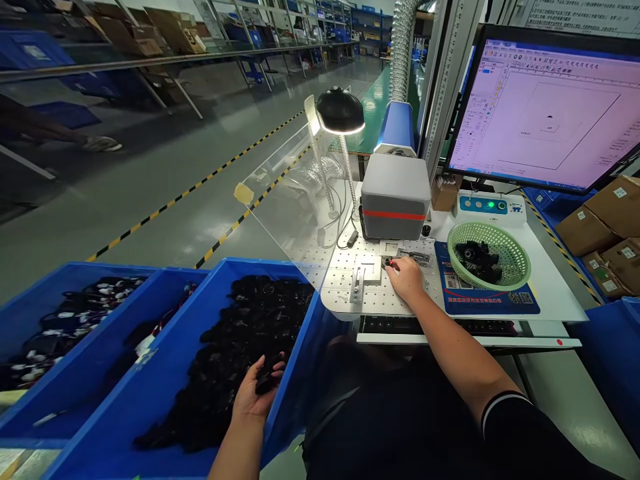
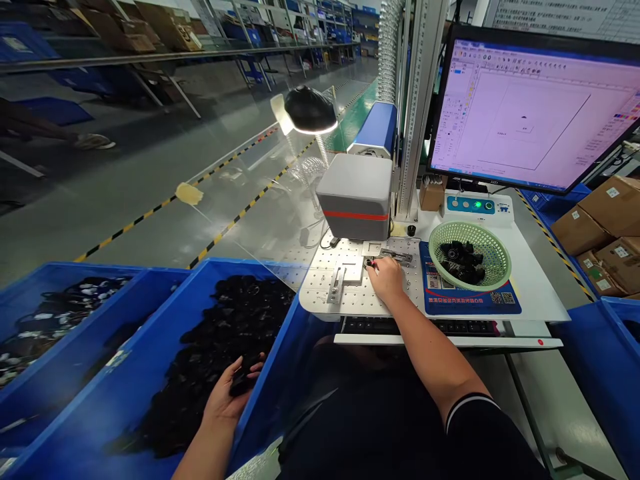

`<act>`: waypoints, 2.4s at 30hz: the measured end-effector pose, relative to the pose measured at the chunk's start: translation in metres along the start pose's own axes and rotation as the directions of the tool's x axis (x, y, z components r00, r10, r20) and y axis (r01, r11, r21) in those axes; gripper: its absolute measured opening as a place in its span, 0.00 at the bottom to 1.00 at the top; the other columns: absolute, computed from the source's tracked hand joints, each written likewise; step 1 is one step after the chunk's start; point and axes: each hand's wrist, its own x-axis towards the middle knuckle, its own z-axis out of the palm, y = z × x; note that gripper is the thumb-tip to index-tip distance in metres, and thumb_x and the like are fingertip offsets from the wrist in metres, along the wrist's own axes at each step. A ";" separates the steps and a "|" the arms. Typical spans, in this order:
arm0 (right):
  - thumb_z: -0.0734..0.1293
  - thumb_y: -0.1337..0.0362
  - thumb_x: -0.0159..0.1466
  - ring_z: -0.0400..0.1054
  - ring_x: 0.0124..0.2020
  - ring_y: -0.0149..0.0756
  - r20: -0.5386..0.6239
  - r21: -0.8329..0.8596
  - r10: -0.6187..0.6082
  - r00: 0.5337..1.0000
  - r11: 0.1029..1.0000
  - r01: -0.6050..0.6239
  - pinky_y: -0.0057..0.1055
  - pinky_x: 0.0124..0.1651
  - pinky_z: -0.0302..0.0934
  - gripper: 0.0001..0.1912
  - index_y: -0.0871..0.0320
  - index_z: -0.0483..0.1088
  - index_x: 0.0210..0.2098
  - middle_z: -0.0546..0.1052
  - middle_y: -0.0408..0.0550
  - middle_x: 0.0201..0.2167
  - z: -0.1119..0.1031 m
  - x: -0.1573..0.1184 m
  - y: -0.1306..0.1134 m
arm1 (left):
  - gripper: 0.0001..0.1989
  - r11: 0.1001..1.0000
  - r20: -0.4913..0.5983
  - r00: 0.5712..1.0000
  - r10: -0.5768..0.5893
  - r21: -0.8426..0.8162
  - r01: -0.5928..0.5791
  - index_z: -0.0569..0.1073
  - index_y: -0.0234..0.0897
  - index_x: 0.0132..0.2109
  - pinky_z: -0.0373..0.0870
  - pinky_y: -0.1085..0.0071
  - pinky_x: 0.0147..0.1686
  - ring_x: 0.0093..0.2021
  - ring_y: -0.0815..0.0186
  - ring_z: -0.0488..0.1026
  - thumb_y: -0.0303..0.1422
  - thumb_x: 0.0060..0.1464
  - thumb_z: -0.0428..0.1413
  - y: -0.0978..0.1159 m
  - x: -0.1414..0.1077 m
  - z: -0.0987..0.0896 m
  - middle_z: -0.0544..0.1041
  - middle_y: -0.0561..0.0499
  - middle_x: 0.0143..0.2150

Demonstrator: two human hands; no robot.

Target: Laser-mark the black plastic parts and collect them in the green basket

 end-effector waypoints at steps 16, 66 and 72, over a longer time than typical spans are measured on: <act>0.67 0.60 0.64 0.67 0.42 0.41 -0.007 0.041 -0.019 1.000 0.999 0.020 0.35 0.46 0.61 0.11 0.57 0.76 0.44 0.75 0.50 0.38 -0.002 -0.005 0.004 | 0.10 0.998 -0.028 0.998 0.054 0.034 -0.053 0.70 0.32 0.45 0.68 0.77 0.15 0.19 0.72 0.63 0.31 0.57 0.51 0.000 -0.006 0.006 0.64 0.52 0.26; 0.60 0.62 0.64 0.69 0.32 0.38 -0.100 0.152 -0.044 0.994 0.987 0.059 0.36 0.40 0.65 0.12 0.57 0.74 0.40 0.77 0.47 0.32 -0.051 -0.058 0.049 | 0.13 0.947 -0.008 0.991 0.136 -0.293 -0.132 0.64 0.30 0.52 0.70 0.82 0.18 0.24 0.75 0.67 0.27 0.61 0.45 0.011 -0.008 -0.003 0.68 0.47 0.37; 0.60 0.63 0.64 0.68 0.31 0.37 -0.111 0.117 -0.037 0.993 0.992 0.050 0.34 0.39 0.63 0.12 0.56 0.75 0.39 0.76 0.46 0.31 -0.045 -0.057 0.055 | 0.14 0.961 -0.038 0.988 0.152 -0.229 -0.157 0.65 0.32 0.51 0.75 0.78 0.20 0.30 0.70 0.71 0.24 0.58 0.47 0.012 -0.010 0.000 0.69 0.43 0.42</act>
